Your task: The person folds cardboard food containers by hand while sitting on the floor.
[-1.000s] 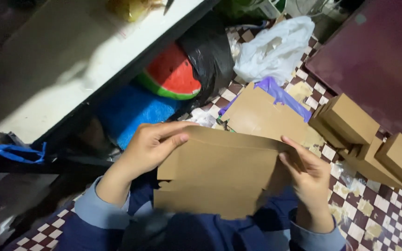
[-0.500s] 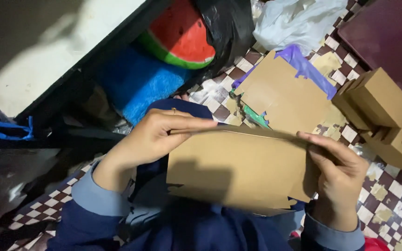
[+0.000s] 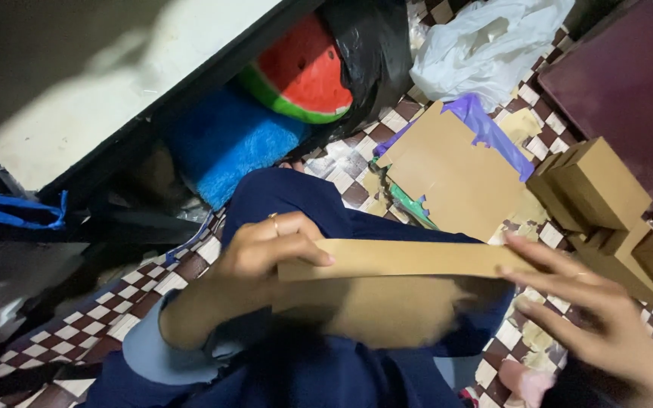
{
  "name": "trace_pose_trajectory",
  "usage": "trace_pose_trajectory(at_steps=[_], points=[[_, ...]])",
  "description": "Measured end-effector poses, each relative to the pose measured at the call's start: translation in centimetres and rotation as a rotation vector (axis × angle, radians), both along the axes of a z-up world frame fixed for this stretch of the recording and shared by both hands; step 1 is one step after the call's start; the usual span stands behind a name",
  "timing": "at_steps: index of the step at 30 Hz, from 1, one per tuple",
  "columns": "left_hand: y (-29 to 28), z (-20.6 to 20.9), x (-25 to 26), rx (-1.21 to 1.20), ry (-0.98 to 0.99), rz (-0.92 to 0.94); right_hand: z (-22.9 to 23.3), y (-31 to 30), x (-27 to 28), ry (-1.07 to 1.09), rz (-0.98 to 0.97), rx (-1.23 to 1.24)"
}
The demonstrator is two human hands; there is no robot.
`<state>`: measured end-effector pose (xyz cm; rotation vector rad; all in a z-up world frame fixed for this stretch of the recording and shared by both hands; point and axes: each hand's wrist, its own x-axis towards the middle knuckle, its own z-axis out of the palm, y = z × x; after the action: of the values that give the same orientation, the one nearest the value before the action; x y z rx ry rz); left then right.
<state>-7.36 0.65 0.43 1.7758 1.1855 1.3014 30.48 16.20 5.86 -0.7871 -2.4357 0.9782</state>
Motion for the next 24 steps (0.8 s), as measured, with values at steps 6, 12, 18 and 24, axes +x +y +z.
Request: trace_pose_trajectory(at_steps=[6, 12, 18, 24], points=[[-0.1, 0.9, 2.2, 0.189, 0.222, 0.044, 5.3, -1.6, -3.2, -0.185, 0.002, 0.176], [-1.0, 1.9, 3.6, 0.227, 0.208, 0.022, 2.5, -4.3, -10.8, -0.233, 0.273, 0.221], [-1.9, 3.1, 1.1, -0.133, -0.189, -0.028, -0.5, -5.8, -11.9, -0.090, 0.195, 0.615], [-1.6, 6.6, 3.9, 0.295, 0.823, 0.289, -0.7, -5.4, -12.0, 0.022, 0.236, 0.705]])
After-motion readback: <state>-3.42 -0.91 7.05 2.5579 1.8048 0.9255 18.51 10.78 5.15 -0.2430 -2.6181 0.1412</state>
